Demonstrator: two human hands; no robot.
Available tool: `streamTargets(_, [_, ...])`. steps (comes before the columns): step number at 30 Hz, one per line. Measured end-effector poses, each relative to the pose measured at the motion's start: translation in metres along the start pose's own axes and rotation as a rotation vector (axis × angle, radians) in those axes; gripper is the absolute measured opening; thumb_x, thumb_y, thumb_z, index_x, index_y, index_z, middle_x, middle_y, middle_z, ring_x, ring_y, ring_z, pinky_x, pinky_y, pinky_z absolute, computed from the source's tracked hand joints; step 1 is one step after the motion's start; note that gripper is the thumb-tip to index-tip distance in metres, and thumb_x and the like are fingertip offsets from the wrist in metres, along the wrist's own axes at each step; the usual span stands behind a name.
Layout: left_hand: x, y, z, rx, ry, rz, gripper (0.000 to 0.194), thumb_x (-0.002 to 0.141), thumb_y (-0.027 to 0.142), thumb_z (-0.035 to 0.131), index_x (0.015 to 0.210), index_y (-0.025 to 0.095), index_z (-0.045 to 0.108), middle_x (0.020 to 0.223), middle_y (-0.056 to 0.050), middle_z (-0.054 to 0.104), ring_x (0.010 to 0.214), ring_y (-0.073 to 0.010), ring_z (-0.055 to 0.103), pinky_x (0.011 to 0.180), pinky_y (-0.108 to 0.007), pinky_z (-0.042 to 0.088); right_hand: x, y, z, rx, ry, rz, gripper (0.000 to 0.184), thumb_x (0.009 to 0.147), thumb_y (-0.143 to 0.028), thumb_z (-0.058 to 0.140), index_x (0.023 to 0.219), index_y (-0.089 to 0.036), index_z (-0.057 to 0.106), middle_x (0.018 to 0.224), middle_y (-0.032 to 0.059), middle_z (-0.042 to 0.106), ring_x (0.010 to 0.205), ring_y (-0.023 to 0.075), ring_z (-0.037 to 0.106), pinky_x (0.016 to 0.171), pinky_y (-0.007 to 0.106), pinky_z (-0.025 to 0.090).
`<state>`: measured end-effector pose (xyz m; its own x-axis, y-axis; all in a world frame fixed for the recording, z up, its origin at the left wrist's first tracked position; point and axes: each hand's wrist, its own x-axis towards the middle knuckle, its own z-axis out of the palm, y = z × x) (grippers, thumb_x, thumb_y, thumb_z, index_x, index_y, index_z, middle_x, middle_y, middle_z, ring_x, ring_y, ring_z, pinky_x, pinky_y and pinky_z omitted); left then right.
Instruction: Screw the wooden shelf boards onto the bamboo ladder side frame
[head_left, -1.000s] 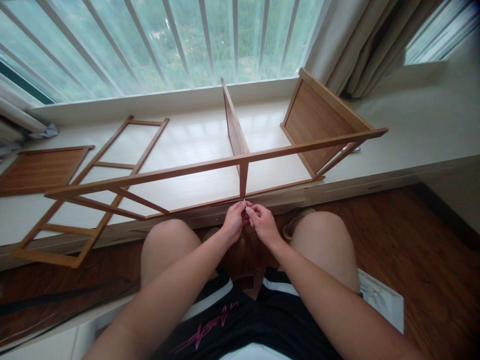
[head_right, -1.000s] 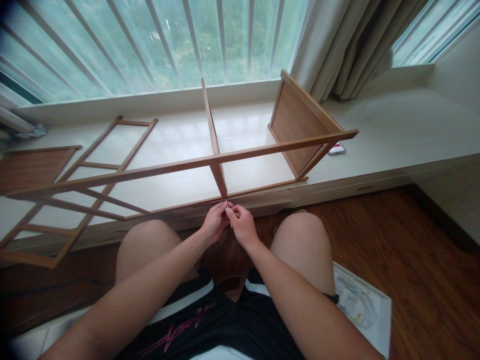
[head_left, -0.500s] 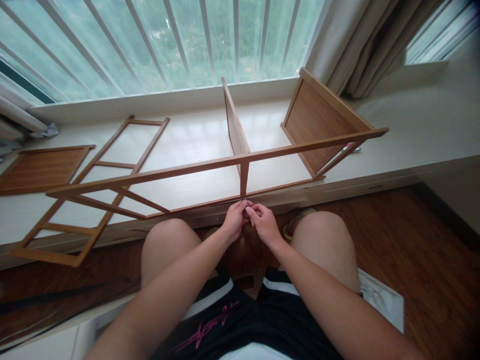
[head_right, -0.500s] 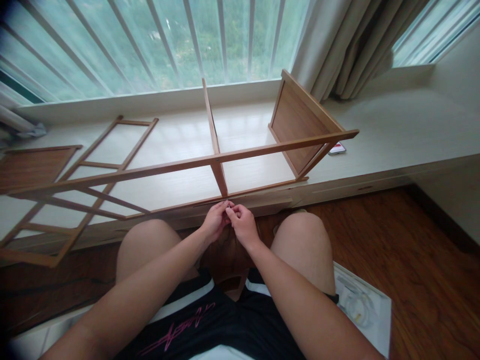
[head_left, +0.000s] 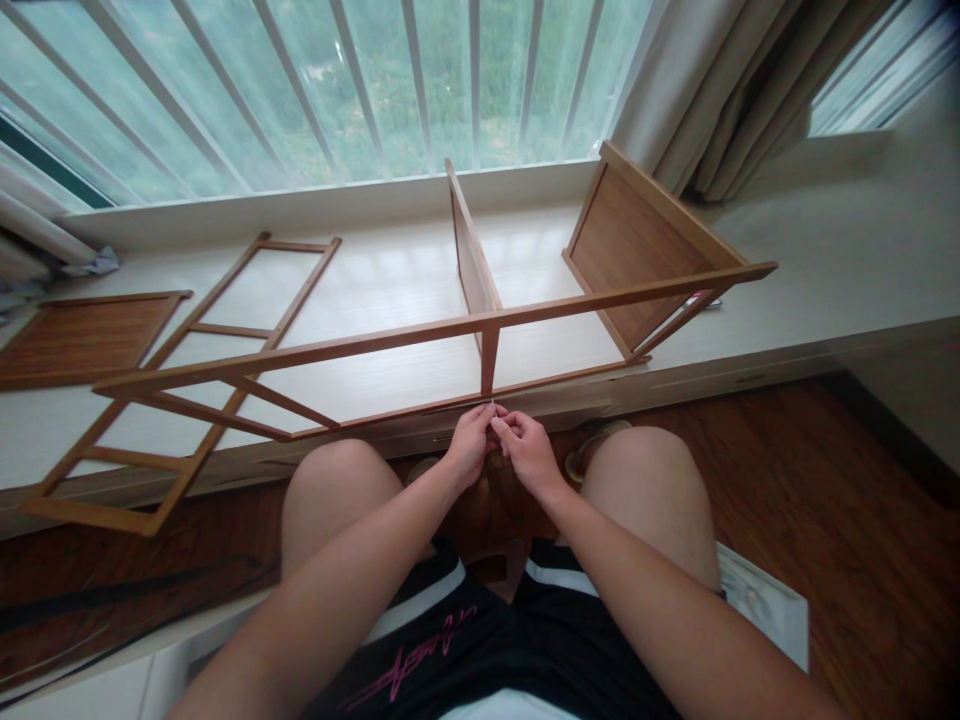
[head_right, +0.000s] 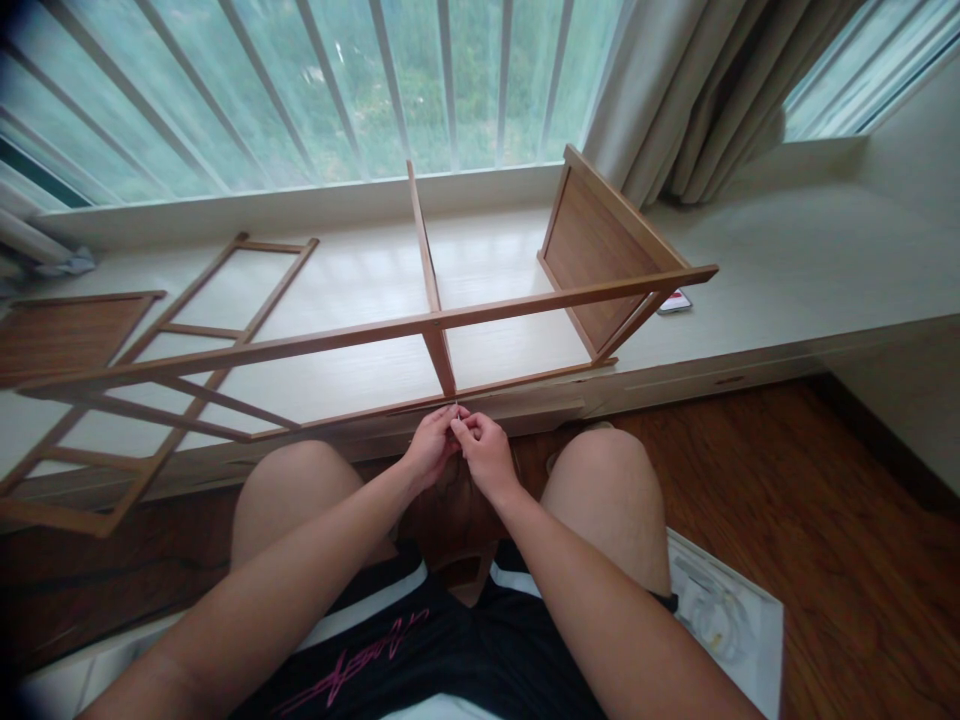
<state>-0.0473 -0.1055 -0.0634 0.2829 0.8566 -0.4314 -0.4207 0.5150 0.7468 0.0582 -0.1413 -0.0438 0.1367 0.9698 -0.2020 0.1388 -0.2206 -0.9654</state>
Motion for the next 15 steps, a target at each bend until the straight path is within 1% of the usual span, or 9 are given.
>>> streamTargets(15, [0.0011, -0.0005, -0.0018, 0.013, 0.018, -0.015, 0.036, 0.071, 0.047, 0.073, 0.080, 0.014, 0.061, 0.067, 0.000, 0.057, 0.057, -0.0121, 0.057, 0.046, -0.020, 0.041, 0.0025, 0.0073, 0.0021, -0.022, 0.006, -0.011, 0.034, 0.084, -0.052, 0.059, 0.076, -0.018, 0.059, 0.050, -0.0042, 0.051, 0.046, 0.0113, 0.045, 0.050, 0.023, 0.036])
